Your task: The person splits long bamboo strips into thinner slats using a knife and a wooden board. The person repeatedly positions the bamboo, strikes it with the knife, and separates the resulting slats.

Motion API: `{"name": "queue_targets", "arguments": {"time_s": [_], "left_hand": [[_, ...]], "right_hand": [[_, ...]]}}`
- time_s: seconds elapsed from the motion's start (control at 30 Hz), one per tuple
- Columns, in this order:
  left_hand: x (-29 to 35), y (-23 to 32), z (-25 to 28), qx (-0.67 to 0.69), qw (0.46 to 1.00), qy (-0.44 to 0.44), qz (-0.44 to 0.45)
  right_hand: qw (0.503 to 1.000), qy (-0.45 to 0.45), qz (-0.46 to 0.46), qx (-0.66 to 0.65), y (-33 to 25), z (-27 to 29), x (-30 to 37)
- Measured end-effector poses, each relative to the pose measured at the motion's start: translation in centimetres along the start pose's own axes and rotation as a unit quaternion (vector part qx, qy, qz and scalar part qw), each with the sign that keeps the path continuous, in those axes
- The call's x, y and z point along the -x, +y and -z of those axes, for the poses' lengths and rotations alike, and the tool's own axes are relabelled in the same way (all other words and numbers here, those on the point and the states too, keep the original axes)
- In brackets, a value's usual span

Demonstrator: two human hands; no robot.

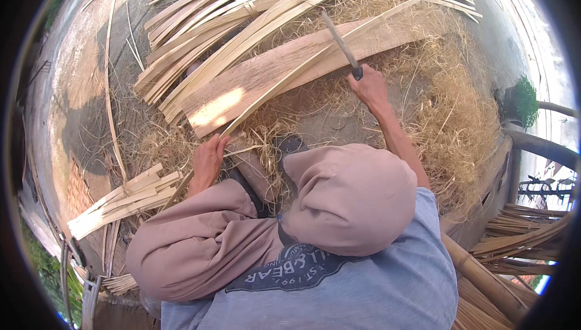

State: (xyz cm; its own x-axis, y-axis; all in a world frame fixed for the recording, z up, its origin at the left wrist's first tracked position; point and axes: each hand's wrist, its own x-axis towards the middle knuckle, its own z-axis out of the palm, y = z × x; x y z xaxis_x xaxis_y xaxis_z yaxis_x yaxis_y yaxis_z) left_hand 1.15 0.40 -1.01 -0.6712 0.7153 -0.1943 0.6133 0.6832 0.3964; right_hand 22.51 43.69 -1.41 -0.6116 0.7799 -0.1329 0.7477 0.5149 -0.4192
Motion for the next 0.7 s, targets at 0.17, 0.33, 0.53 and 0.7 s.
{"name": "queue_targets", "arguments": {"time_s": [0.17, 0.33, 0.53, 0.7], "left_hand": [[-0.3, -0.2, -0.4, -0.005, 0.998, 0.046, -0.031], [0.0, -0.1, -0.2, -0.007, 1.0, 0.017, -0.011], [-2.4, -1.3, -0.3, 0.128, 0.986, -0.108, 0.027], [-0.1, -5.1, 3.1, 0.32, 0.905, -0.236, 0.151]], "right_hand": [[0.964, -0.157, 0.215, -0.011, -12.9, -6.0, 12.9], [0.997, 0.0, 0.048, 0.062, -1.7, -2.1, 2.1], [0.984, 0.086, -0.136, 0.073, 9.9, 7.7, -4.2], [0.99, 0.024, -0.012, 0.139, 0.7, -0.4, -0.2]]}}
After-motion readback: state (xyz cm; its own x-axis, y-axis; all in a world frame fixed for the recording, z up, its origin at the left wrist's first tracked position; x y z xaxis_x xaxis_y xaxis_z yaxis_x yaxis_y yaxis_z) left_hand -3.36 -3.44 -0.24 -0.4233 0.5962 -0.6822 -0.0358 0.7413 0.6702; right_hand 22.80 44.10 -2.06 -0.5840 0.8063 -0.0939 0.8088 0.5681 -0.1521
